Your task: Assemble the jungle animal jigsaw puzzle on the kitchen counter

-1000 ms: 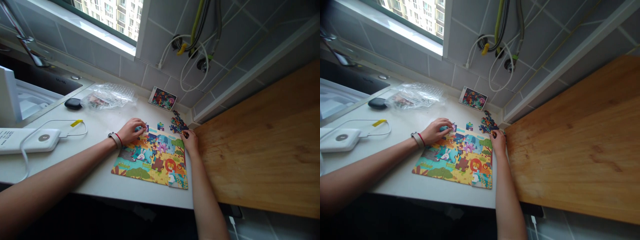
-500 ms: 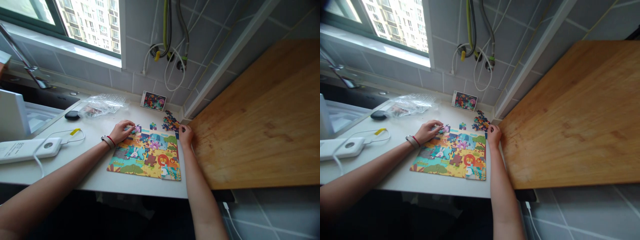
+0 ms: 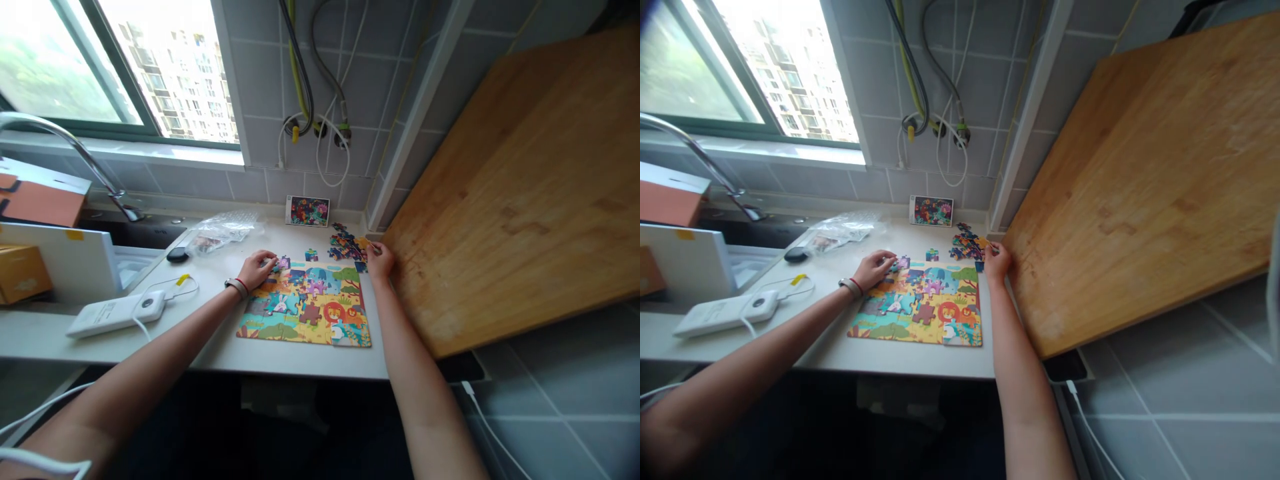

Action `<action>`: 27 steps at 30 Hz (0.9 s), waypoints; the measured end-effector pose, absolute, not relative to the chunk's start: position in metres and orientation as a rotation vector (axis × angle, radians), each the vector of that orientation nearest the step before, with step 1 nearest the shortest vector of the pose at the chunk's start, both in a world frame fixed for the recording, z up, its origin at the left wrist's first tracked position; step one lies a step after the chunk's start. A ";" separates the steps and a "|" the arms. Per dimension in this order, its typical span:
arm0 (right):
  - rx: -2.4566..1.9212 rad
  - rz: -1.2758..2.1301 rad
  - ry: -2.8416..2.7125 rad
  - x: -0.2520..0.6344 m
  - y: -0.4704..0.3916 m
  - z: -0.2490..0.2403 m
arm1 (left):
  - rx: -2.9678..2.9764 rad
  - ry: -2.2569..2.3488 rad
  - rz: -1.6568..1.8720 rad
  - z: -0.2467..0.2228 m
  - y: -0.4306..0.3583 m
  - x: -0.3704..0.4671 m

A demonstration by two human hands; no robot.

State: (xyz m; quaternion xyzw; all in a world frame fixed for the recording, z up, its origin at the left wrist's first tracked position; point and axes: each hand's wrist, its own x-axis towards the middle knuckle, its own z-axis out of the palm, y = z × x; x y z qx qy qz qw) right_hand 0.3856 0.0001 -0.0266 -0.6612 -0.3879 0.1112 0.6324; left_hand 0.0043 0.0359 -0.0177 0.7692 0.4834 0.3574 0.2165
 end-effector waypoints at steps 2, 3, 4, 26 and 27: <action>-1.483 0.290 -0.861 0.386 0.001 -0.027 | 2.150 1.338 0.982 -0.017 0.036 0.005; -1.471 0.304 -0.851 0.386 0.001 -0.027 | 2.157 1.337 0.978 -0.017 0.036 0.006; -1.460 0.318 -0.842 0.387 0.002 -0.028 | 2.163 1.337 0.975 -0.017 0.036 0.006; -1.237 0.393 -0.628 0.400 0.014 -0.035 | 2.182 1.443 0.913 -0.013 0.034 0.008; -1.250 0.384 -0.636 0.399 0.014 -0.035 | 2.188 1.442 0.914 -0.013 0.034 0.008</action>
